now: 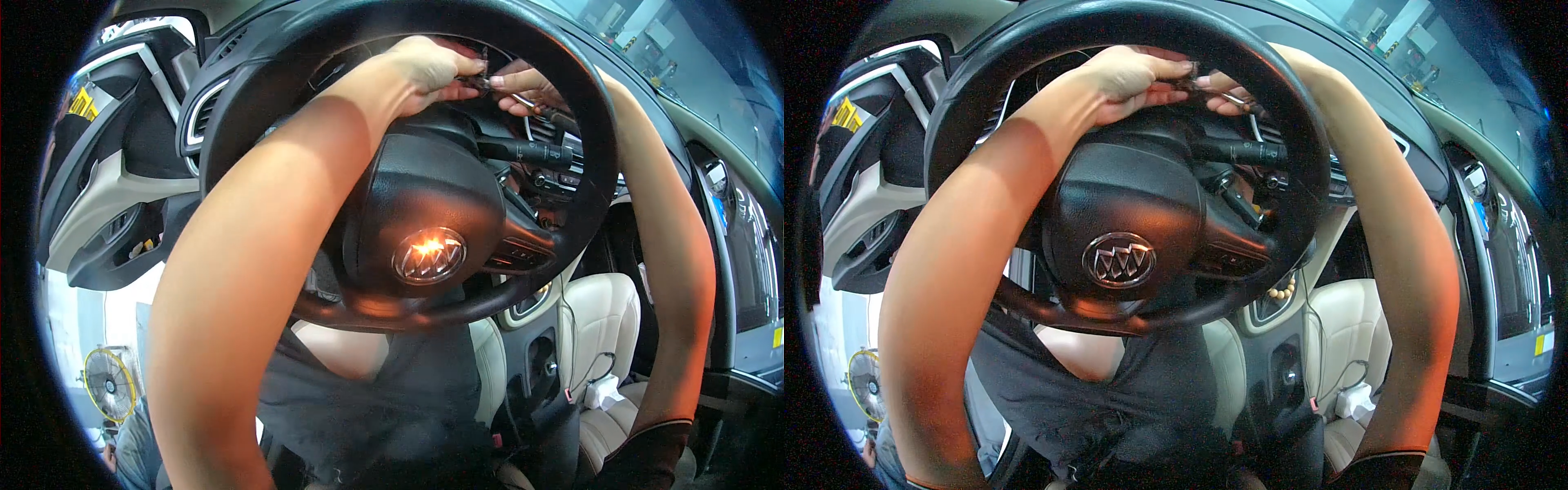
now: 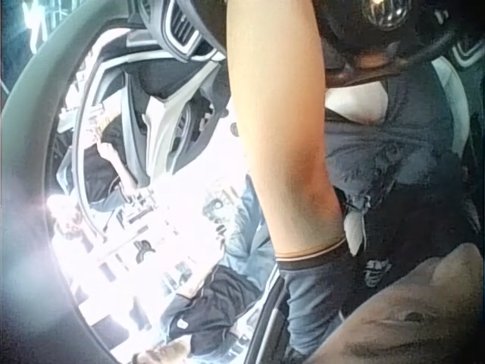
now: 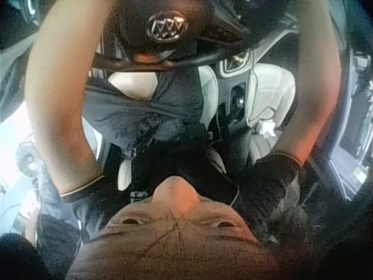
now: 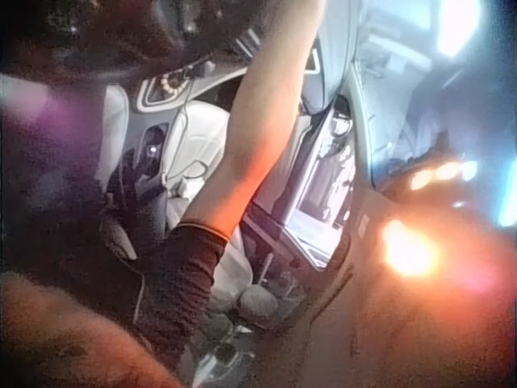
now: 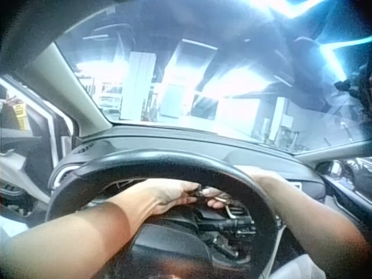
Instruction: Repairing and inspecting parts of the steering column and air vents inside a vehicle.
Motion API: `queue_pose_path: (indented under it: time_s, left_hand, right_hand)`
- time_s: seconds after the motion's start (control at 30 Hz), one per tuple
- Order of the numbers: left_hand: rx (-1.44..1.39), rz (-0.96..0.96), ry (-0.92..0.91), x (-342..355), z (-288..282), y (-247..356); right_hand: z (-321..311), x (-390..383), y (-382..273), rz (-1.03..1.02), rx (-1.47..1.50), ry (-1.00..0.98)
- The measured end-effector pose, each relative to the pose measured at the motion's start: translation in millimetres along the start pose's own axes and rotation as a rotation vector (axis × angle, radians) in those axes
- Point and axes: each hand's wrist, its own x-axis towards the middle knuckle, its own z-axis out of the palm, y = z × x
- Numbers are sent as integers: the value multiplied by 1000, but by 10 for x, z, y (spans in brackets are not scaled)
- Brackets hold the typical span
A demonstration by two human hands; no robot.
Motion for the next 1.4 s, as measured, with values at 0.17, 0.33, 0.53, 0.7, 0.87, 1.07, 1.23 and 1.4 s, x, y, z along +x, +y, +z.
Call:
queue_pose_path:
  time_s: [0.17, 0.33, 0.53, 0.7, 0.87, 1.07, 1.23, 1.4]
  left_hand:
    - [44, 40, 14, 90, 34, -47]
    - [33, 60, 118, 188, -1, -71]
    - [31, 172, 118, 246, 80, -63]
    - [9, 162, 162, 220, -69, -93]
    - [3, 169, 136, 226, 2, -48]
    - [-17, 180, 145, 291, 134, -52]
    - [27, 177, 232, 200, -12, -74]
    - [191, 110, 473, 282, 167, -57]
  right_hand:
    - [32, -81, -7, -33, -76, 35]
    - [-85, -189, 127, -219, -271, 138]
    - [15, -309, -24, -364, -383, 189]
    - [-49, -132, 163, -330, -349, 208]
    - [-149, -120, 208, -365, -355, 214]
    - [-424, -16, 364, -271, -372, 161]
    - [-240, 284, 452, -342, -291, 81]
    - [-214, 148, 458, -424, -235, 114]
